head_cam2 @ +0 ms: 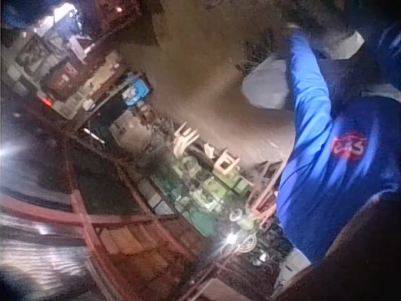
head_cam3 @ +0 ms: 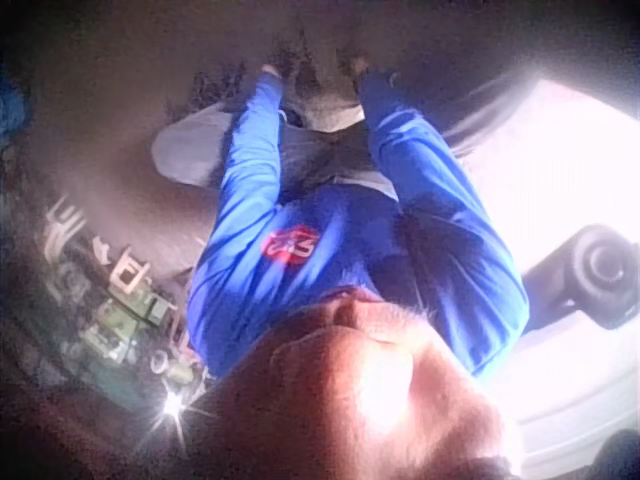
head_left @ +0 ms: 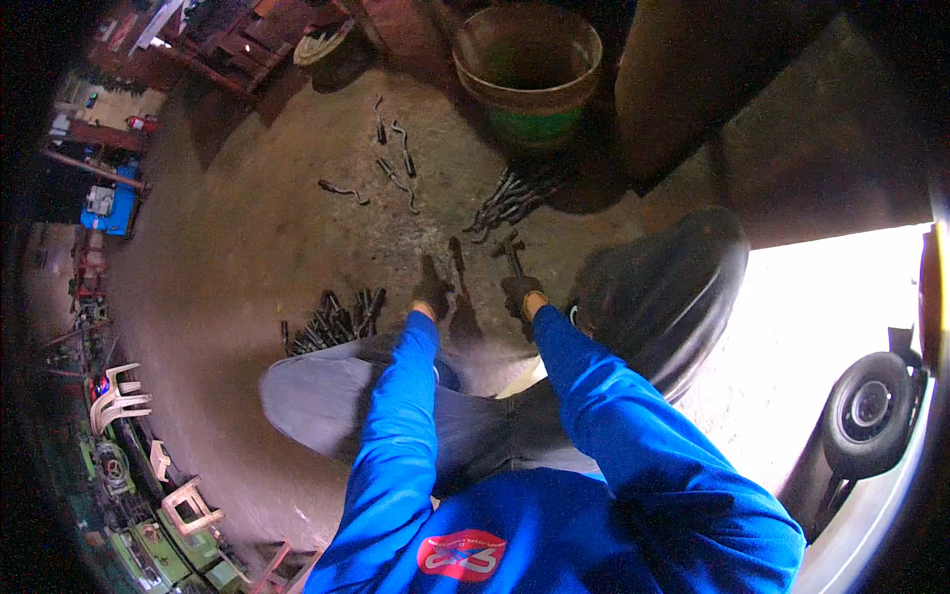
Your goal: The person sits on the floor and uses a hammer to straighten bent metal rods. They repeatedly pick up rods from a bucket, place them on the floor, and strike them with the hammer to straighten them.
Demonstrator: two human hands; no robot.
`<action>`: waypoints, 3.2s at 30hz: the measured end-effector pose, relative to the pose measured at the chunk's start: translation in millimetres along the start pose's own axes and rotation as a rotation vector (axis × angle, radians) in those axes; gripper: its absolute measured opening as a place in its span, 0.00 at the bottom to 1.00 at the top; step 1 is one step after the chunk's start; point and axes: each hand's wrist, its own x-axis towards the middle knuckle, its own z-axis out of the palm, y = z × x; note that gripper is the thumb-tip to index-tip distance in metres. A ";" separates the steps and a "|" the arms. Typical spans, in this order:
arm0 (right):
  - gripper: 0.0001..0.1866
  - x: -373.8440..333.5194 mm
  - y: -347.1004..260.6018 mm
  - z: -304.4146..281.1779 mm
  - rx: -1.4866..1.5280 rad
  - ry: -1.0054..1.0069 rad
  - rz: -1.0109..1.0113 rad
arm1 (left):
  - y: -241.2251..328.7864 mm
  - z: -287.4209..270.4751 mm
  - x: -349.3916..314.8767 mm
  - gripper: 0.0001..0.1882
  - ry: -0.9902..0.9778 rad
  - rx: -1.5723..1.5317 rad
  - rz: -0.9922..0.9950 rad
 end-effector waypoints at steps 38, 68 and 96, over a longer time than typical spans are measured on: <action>0.29 -87.3 -288.0 -6.2 -1.190 0.187 -0.707 | 123.8 -138.7 -286.3 0.33 0.450 1.198 0.781; 0.35 6.2 -312.5 -45.8 -1.370 -0.087 -0.880 | 136.9 -152.7 -282.8 0.30 0.461 1.121 0.966; 0.19 -110.9 -166.7 58.4 -1.928 -0.332 -0.838 | 115.2 -161.6 -286.4 0.17 0.433 1.099 0.811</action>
